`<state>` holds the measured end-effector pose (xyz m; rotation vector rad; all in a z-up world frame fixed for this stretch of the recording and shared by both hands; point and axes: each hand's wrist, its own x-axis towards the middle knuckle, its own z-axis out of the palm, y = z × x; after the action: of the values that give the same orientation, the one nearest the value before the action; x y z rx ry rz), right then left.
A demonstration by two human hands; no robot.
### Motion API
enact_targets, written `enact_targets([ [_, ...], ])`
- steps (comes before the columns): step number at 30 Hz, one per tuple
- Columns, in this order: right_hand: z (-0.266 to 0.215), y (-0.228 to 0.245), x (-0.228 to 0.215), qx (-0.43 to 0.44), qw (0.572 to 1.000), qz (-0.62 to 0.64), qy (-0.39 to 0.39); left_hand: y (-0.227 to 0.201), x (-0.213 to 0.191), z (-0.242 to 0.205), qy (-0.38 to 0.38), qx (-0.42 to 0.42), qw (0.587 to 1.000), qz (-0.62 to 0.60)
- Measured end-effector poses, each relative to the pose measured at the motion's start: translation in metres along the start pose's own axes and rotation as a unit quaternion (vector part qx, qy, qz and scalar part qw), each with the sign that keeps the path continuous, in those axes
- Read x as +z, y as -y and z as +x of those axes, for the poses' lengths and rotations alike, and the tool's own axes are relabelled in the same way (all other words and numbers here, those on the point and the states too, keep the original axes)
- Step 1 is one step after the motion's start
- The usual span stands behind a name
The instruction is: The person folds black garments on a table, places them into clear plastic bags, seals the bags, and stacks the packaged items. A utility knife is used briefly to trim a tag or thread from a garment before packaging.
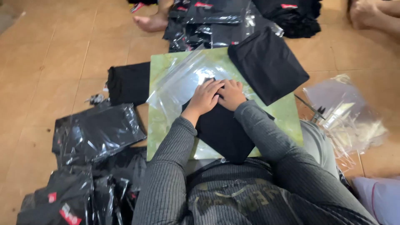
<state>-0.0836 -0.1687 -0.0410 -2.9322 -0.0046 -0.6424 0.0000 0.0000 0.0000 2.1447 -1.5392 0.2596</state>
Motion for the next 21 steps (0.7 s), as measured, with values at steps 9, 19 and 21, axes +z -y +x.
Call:
enact_targets([
  [9,0.000,-0.007,-0.005,0.173,0.980,0.102,0.009,0.034,0.021,0.001,0.045,-0.107,0.990,0.084],
  [19,-0.002,0.000,-0.007,0.136,0.988,0.078,-0.011,0.029,0.003,0.002,0.014,-0.148,0.989,0.005],
  [21,-0.002,-0.001,0.001,0.091,0.993,0.061,-0.044,0.026,-0.001,0.003,0.024,-0.164,0.986,0.019],
])
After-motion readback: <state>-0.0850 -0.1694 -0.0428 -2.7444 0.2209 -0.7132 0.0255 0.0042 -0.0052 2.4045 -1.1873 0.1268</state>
